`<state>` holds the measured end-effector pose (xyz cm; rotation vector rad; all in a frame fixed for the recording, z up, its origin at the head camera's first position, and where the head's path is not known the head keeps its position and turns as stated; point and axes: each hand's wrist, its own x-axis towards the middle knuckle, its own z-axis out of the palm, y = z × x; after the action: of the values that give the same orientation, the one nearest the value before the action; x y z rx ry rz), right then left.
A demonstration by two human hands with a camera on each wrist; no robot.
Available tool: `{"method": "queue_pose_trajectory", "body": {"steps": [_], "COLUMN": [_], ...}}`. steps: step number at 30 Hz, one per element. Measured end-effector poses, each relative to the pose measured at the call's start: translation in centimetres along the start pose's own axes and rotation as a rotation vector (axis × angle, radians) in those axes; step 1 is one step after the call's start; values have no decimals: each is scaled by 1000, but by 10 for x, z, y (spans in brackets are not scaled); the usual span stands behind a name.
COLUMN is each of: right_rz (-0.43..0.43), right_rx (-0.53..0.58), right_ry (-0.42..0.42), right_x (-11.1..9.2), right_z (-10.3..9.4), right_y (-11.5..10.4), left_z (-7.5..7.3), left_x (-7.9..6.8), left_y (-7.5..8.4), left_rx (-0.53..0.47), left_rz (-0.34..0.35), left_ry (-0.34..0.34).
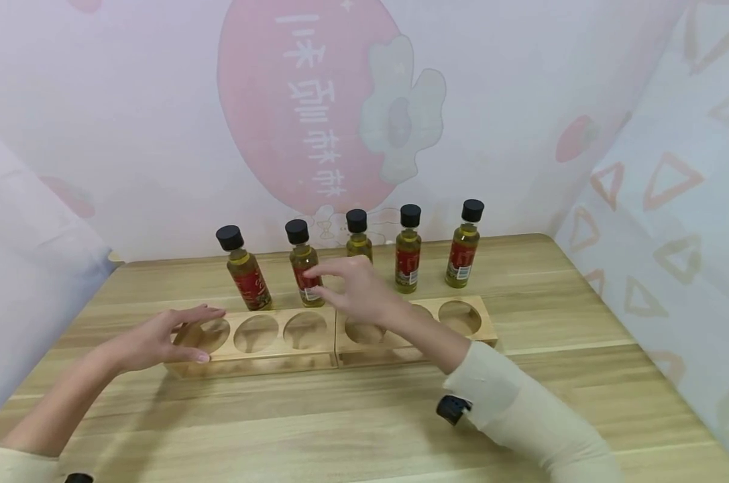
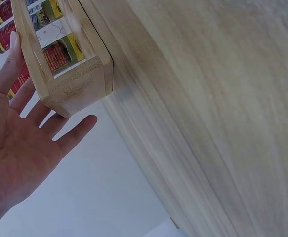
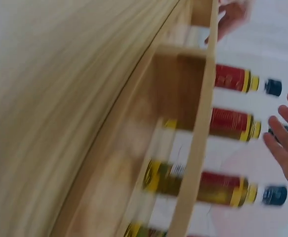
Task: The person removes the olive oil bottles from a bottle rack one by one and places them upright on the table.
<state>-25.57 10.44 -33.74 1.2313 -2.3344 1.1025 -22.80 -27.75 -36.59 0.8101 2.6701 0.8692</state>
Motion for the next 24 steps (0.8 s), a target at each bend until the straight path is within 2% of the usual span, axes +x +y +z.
{"method": "queue_pose_trajectory", "body": {"steps": [6,10,14,19,24], "right_rz": [121,181,199,218,230], "right_rx": [-67,-56,-65,-104,-60], "right_ry": [-34,-60,-90,-87,-74], "right_x": [-29,-44,-57,-72,-81], "right_z": [-25,-36,-44,-56,-69], "right_y": [13,21,29,37,45], "left_z": [1,2,3,5,3], "left_x": [-1,-1,0,1,-2], "left_y": [-2,-3,-4,-5,-4], "left_rx": [-5,-14,-37,-50,-44], "left_rz": [8,14,30,47,76], "left_ry": [7,12,9,-4,13]}}
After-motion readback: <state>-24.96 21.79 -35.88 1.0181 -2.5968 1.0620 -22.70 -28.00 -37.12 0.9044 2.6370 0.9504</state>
